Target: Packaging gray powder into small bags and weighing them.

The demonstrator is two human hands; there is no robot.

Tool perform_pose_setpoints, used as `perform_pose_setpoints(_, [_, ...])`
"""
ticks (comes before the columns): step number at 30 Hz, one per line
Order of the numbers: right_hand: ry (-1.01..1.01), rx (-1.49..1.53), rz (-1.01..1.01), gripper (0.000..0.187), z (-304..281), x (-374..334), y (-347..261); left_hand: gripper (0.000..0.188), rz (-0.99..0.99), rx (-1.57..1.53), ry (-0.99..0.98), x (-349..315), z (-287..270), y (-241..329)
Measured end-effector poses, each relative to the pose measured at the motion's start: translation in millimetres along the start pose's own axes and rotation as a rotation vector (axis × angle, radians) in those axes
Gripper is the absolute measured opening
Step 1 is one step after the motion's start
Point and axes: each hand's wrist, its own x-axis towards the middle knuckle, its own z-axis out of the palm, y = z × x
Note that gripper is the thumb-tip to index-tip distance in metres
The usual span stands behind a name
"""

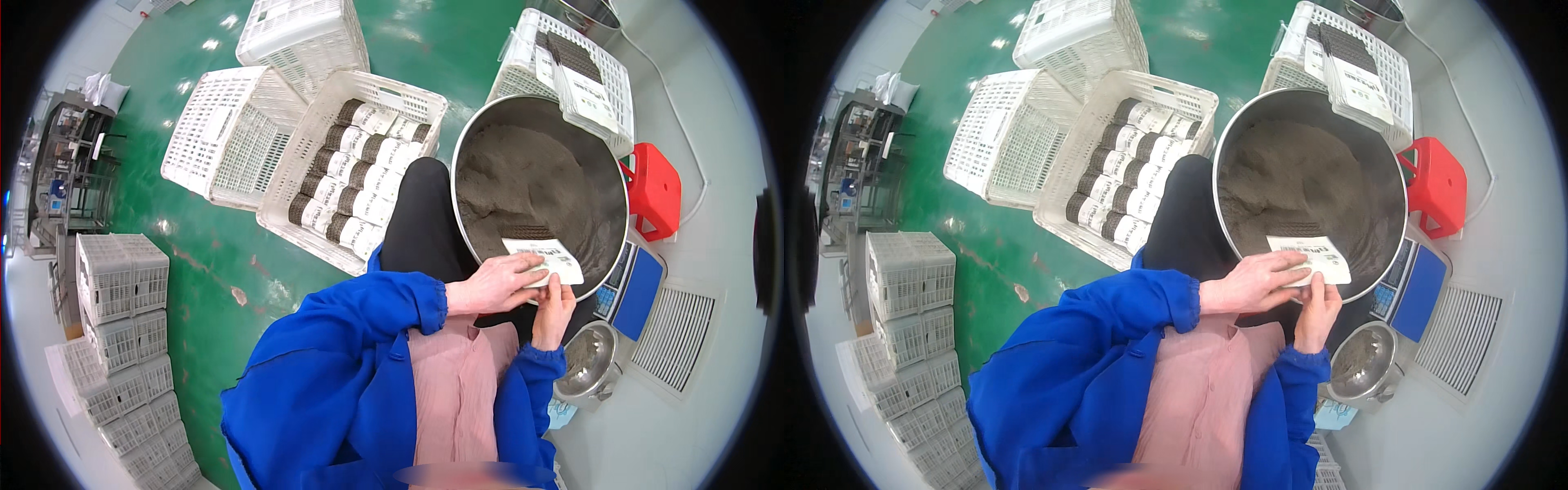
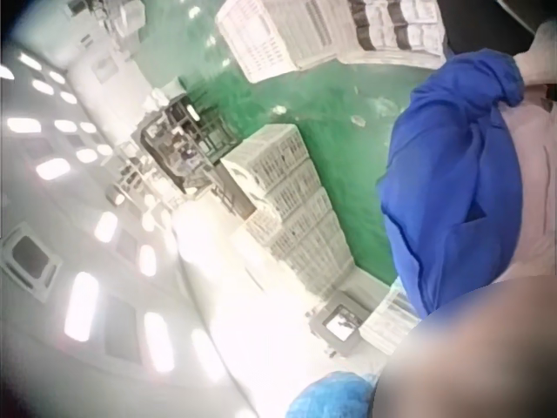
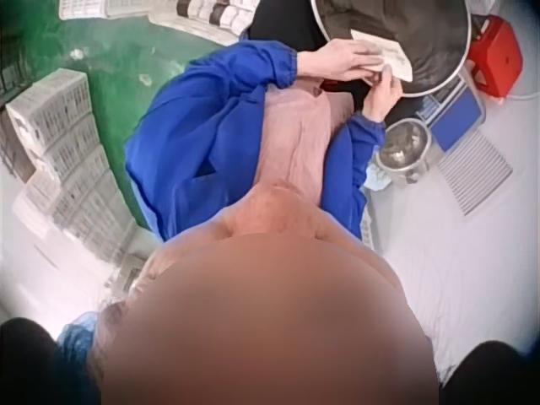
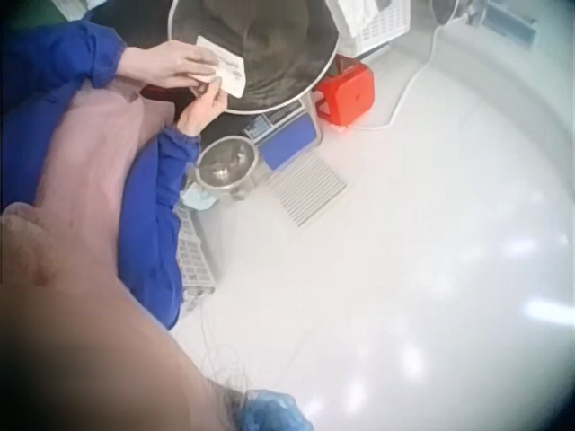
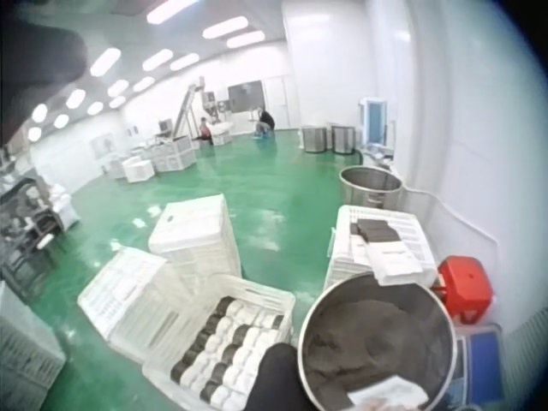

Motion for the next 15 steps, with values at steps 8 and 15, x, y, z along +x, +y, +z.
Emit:
perform_pose_setpoints(8, [-0.091, -0.445, -0.153, 0.027, -1, -7, -3, 0.051, -0.323, -0.372, -0.278, 12, -21, 5])
perform_pose_setpoints(15, [-0.145, -0.568, -0.226, 0.032, 9, -6, 17, 0.037, -0.399, -0.363, -0.259, 9, -7, -5])
